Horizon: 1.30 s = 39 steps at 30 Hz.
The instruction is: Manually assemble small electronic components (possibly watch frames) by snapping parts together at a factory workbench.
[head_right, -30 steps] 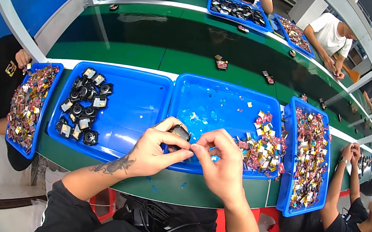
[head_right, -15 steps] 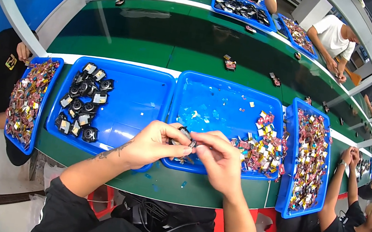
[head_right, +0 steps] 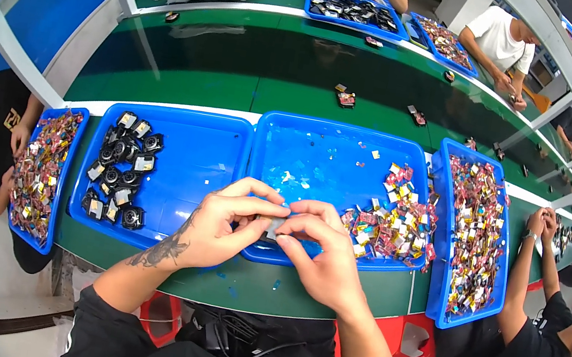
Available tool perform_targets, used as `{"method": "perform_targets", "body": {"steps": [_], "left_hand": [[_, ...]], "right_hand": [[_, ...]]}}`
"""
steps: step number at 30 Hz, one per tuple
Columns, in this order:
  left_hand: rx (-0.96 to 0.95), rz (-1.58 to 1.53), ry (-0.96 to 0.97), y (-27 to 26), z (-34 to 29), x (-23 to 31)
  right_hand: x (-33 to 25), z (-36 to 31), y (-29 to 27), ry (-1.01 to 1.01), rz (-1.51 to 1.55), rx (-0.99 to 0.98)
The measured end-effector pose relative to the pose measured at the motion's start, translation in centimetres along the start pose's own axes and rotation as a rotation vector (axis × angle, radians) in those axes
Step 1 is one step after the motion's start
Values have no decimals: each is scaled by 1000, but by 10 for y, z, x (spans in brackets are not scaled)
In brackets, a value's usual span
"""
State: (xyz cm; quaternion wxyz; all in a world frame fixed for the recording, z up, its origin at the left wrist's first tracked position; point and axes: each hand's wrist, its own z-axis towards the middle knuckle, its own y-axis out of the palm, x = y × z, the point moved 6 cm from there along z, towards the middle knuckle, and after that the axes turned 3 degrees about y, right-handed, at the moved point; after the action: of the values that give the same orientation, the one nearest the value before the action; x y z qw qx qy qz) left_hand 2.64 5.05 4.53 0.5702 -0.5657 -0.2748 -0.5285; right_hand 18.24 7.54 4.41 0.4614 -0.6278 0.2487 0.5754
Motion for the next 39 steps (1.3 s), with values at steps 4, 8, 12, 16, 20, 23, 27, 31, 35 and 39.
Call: {"method": "perform_targets", "body": {"steps": [4, 8, 12, 16, 20, 23, 27, 31, 35, 39], "left_hand": [[266, -696, -95, 0, 0, -1], [158, -761, -79, 10, -2, -16], [361, -871, -232, 10, -6, -37], [325, -733, -295, 6, -4, -42], [243, -637, -225, 11, -6, -33], [238, -747, -194, 9, -6, -26], [218, -794, -123, 10, -4, -19], [153, -716, -64, 12, -6, -16], [96, -660, -41, 15, -7, -14], [110, -652, -31, 14, -7, -17]], "right_hand": [[18, -1, 5, 187, 472, 65], [6, 0, 8, 134, 550, 139], [-3, 1, -1, -61, 298, 282], [-29, -4, -6, -172, -117, 278], [-23, -2, 9, -52, -108, 159], [-19, -1, 6, -66, -123, 241], [-23, -2, -1, -14, -6, 358], [-35, -2, -6, -97, -181, 322], [-49, 2, -4, -184, -289, 272], [-50, 6, -2, -175, -305, 245]]}}
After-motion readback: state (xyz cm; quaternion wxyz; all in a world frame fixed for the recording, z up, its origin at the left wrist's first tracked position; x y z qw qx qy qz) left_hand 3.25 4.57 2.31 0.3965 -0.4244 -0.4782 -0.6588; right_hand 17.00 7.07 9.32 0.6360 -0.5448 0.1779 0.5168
